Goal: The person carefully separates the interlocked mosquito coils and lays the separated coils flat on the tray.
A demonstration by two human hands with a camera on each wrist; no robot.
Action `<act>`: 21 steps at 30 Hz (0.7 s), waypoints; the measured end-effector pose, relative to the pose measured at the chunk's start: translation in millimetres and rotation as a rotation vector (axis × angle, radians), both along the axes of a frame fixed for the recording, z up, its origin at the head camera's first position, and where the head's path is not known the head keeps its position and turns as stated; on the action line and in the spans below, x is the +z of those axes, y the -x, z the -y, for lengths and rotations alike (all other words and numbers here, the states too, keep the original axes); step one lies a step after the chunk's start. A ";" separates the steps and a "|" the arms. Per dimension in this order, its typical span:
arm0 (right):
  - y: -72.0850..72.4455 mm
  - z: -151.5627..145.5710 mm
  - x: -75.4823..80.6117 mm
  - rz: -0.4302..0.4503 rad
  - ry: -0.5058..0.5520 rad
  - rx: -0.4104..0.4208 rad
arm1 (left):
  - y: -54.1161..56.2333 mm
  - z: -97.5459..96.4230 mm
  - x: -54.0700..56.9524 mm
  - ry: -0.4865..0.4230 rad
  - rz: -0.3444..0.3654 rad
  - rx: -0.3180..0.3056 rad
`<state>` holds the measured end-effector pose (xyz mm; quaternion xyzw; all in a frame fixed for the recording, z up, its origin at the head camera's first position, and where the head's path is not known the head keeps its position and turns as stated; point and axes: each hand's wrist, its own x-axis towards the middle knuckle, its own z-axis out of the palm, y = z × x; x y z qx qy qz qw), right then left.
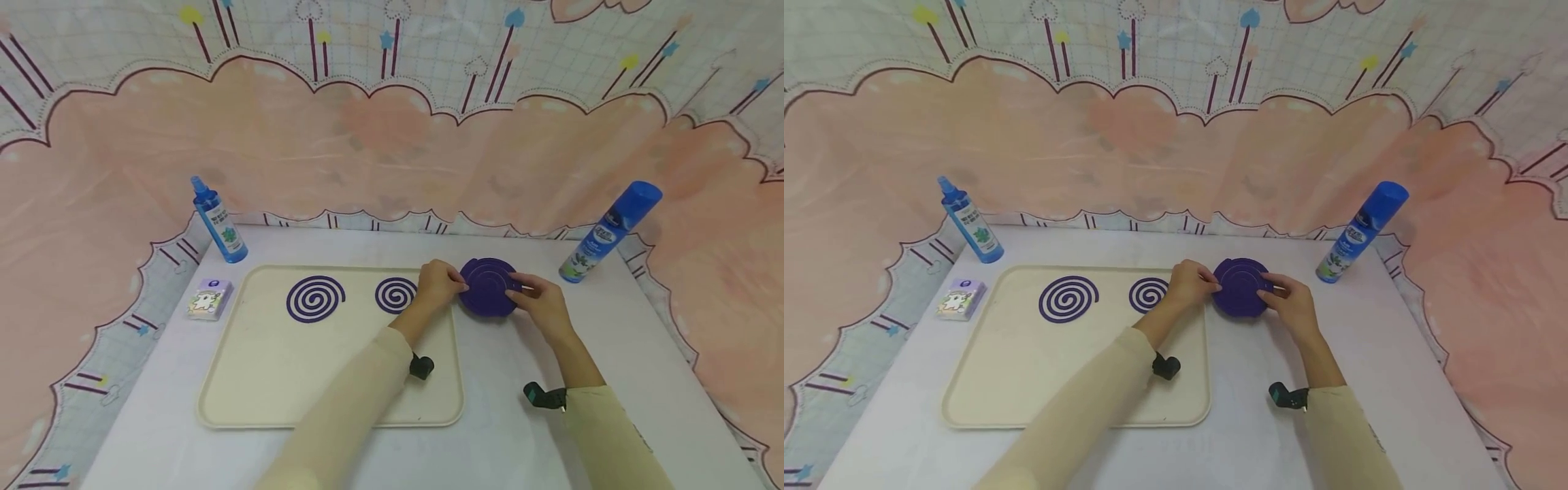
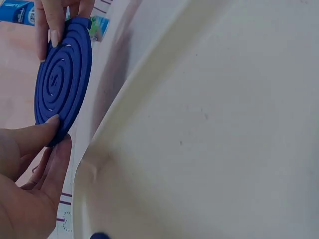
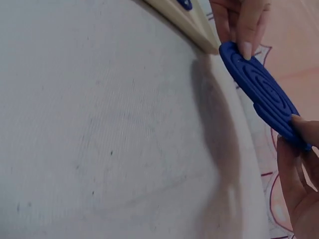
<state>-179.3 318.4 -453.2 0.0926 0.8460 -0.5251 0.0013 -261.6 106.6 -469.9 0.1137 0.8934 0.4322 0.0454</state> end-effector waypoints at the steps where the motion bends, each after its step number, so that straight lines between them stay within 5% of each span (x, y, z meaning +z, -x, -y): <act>1: 0.4 2.1 1.1 -0.013 0.030 0.005 | 0.6 2.8 0.0 -0.017 0.006 0.002; 11: 4.6 24.5 11.4 -0.141 0.175 0.039 | 1.0 36.5 19.8 -0.178 0.088 0.023; 21: 10.0 45.7 25.1 -0.207 0.244 0.075 | 2.2 70.9 34.2 -0.312 0.093 -0.033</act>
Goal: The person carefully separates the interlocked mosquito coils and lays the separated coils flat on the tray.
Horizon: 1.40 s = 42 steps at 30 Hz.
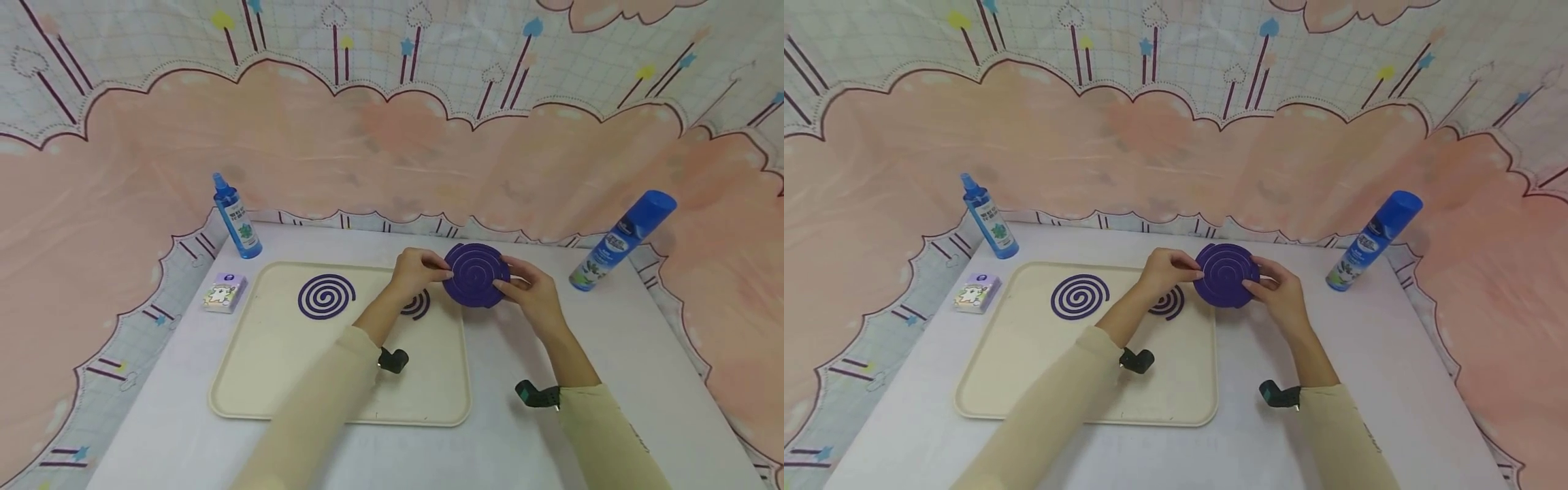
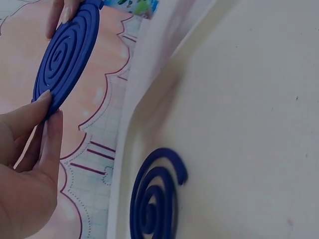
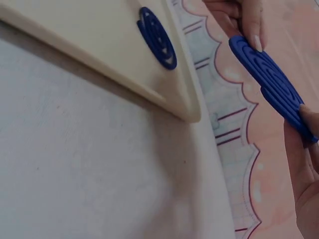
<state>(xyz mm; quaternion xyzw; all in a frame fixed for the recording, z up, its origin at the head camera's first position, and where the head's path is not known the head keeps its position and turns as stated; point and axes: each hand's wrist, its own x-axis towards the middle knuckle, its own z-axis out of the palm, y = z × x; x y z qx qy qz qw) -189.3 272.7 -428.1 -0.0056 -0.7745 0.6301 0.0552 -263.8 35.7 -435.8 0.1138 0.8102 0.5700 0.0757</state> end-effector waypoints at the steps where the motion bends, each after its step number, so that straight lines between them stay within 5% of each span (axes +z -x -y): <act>1: 1.0 1.7 1.1 -0.002 -0.013 0.003 | 0.7 2.9 1.1 -0.010 -0.006 -0.004; 11: 9.9 24.8 19.2 -0.024 -0.034 0.040 | 3.1 32.3 22.4 -0.123 -0.041 -0.017; 20: 15.0 40.2 32.6 -0.073 0.028 0.118 | -2.6 55.2 45.3 -0.204 -0.001 0.012; 35: 26.4 78.9 44.6 -0.154 0.162 0.229 | -10.0 98.3 66.6 -0.271 -0.094 0.090; 42: 28.5 98.1 47.5 -0.166 0.178 0.233 | -13.8 119.1 69.4 -0.372 -0.099 0.122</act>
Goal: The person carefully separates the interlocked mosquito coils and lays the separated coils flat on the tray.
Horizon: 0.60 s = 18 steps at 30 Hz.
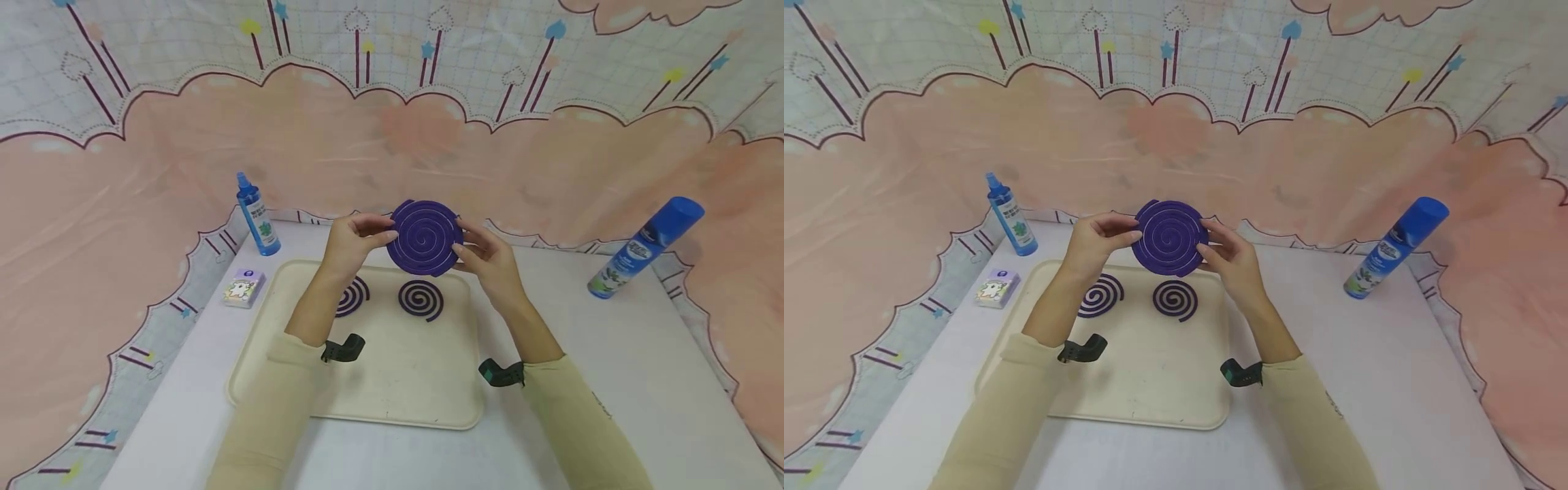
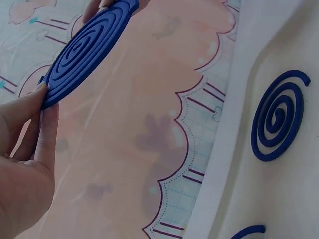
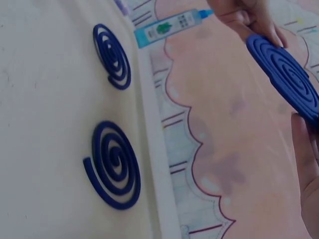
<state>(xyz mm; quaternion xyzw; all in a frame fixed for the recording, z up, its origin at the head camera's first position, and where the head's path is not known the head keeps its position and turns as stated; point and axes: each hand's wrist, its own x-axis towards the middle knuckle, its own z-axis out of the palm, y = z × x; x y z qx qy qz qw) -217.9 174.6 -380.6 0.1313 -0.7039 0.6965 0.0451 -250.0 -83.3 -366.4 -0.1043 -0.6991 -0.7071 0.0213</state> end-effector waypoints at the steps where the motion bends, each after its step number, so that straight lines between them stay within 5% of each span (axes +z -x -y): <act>1: -0.3 2.5 -0.5 0.002 -0.001 -0.001 | -0.6 2.7 -0.8 -0.021 0.009 0.002; 9: -8.1 15.7 -11.1 0.070 0.009 0.013 | -8.7 11.3 -12.2 -0.084 0.087 0.029; 18: -9.0 23.1 -24.8 0.095 0.063 0.013 | -17.5 6.0 -26.9 -0.173 0.092 -0.006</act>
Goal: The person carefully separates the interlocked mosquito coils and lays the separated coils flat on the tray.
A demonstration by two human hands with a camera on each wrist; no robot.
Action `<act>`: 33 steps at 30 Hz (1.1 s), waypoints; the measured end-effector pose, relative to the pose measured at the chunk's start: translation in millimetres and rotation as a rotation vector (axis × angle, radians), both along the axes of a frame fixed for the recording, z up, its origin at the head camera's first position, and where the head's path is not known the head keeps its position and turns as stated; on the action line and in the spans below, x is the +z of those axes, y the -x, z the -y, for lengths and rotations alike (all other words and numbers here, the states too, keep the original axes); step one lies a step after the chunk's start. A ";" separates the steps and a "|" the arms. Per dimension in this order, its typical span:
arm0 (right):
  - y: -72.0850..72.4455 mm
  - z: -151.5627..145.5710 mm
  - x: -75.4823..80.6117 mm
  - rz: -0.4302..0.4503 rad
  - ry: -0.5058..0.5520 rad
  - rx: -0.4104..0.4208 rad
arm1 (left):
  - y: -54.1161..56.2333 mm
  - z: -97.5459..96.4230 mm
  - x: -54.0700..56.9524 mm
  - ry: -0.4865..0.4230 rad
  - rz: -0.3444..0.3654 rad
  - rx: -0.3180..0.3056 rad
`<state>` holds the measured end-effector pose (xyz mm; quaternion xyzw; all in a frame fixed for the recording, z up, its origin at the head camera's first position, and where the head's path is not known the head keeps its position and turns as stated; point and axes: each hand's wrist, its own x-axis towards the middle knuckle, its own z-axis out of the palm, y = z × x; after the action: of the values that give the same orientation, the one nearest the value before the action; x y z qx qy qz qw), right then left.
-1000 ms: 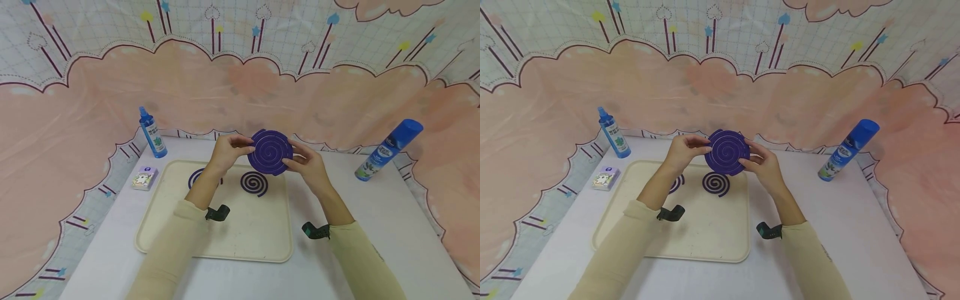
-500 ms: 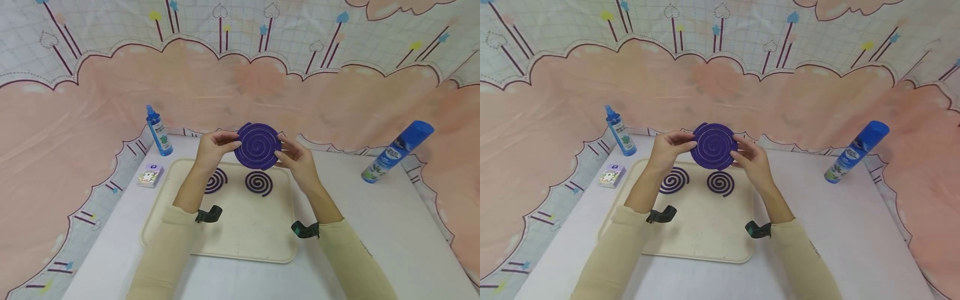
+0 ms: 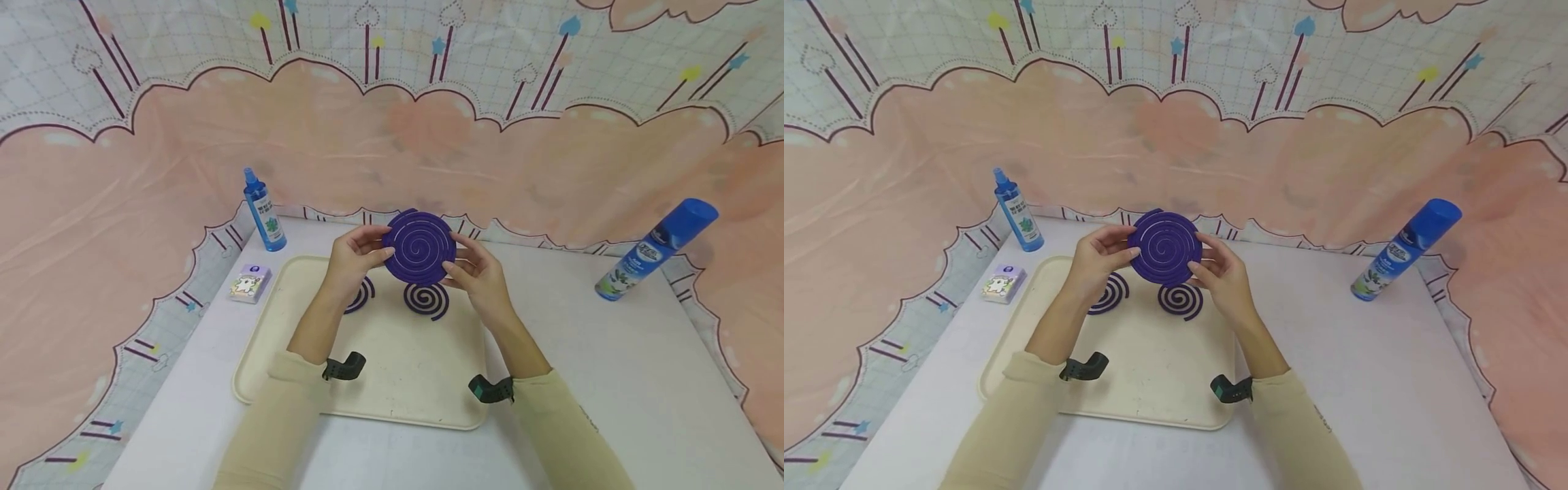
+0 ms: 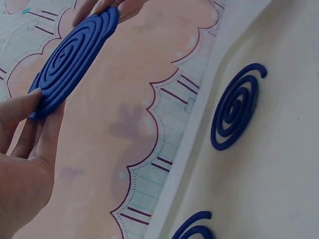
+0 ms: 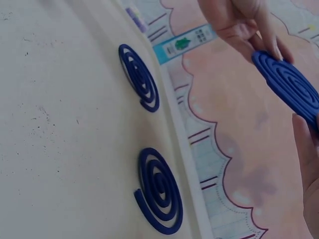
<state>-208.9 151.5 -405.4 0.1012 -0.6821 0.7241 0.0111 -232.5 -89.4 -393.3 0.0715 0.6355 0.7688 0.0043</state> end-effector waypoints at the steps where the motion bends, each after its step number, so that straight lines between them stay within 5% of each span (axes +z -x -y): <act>1: -0.1 0.4 -1.0 0.002 0.004 -0.005 | -0.7 -1.7 -1.2 -0.011 0.003 -0.002; 7: -1.8 2.4 -3.4 0.023 0.037 -0.017 | -2.4 -10.1 -6.8 -0.034 0.048 -0.010; 14: -2.6 1.6 -5.6 0.031 0.024 0.015 | -1.8 -9.5 -4.5 0.039 0.047 -0.002; 25: -2.8 -7.2 -1.0 -0.056 -0.211 0.035 | -8.3 -6.1 1.3 0.387 0.004 -0.208; 33: -6.3 -7.7 -0.7 -0.002 -0.244 0.051 | -10.8 -8.4 -0.5 0.430 -0.005 -0.282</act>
<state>-202.6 159.2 -406.1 0.1200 -0.7625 0.6355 -0.0192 -221.8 -81.0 -393.8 0.1585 0.7682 0.6075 0.1251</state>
